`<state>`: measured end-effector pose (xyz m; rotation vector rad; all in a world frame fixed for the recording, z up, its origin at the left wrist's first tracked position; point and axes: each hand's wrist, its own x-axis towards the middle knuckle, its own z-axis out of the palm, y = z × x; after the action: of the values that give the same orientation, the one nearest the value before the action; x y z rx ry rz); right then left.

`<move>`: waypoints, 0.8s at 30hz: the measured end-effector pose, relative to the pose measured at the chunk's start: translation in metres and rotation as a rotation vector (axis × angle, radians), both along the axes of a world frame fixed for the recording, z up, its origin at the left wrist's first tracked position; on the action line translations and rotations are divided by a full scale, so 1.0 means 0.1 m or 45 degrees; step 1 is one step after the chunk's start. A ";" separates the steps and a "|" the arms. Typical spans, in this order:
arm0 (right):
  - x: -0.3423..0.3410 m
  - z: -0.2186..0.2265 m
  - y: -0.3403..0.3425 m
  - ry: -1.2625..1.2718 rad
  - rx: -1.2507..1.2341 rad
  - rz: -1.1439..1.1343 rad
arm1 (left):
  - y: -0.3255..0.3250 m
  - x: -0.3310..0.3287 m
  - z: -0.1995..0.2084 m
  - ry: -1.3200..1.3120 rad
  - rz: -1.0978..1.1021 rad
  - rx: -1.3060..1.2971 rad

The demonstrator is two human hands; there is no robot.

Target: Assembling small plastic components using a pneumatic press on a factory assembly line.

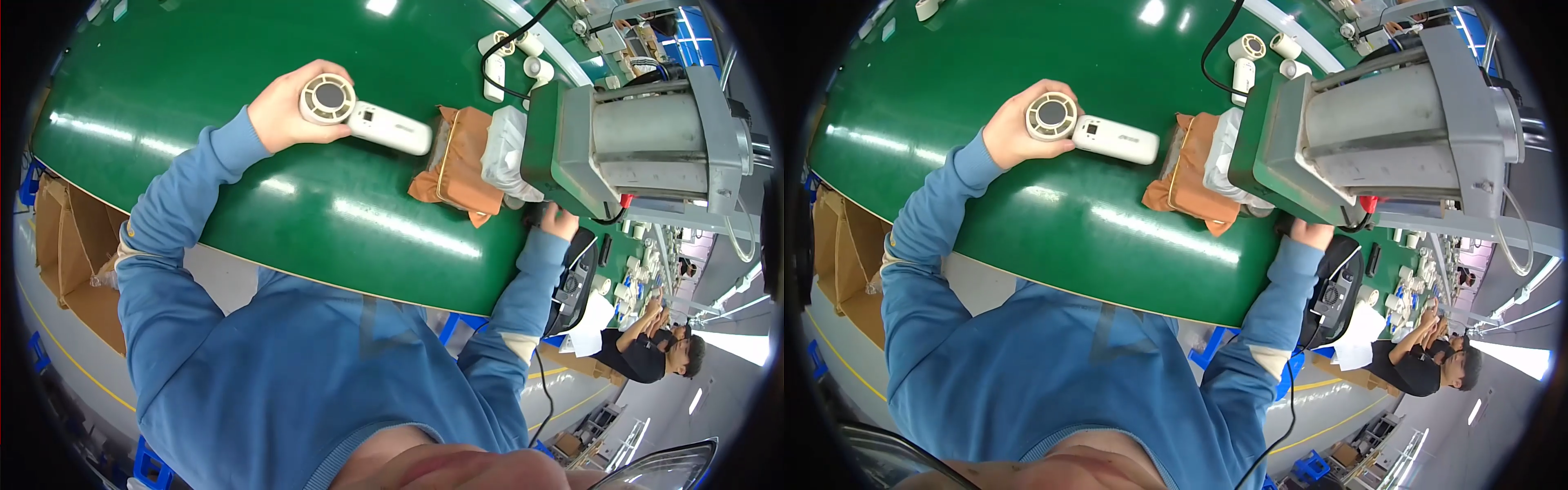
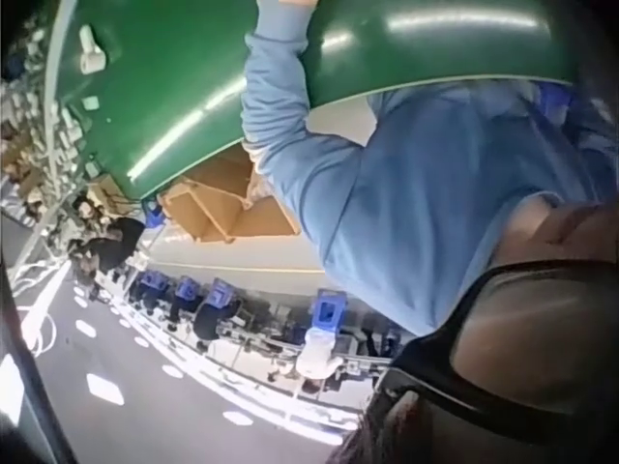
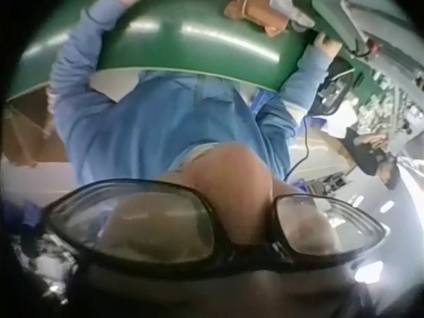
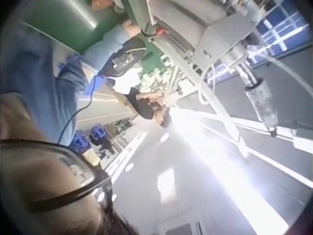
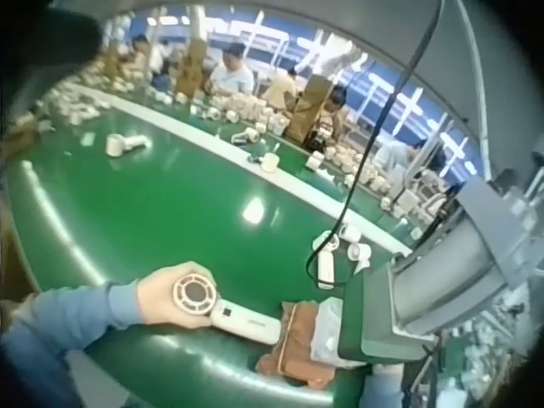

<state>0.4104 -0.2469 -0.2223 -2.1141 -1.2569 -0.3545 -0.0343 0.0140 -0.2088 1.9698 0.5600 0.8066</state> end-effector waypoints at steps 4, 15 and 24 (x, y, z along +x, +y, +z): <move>0.23 -0.22 0.25 -0.389 -0.083 0.248 | -0.09 0.27 0.11 -0.292 -0.107 -0.094; 0.79 -0.66 0.32 -0.078 -0.051 0.248 | -0.32 0.87 0.11 -0.139 -0.180 -0.082; 0.90 -0.91 0.57 0.726 0.353 0.255 | -0.23 0.93 0.02 -0.197 -0.329 -0.157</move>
<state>0.5009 -0.1898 -0.3130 -1.6678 -0.9972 0.1513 0.0590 -0.0087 -0.2071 1.8029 0.2511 0.7357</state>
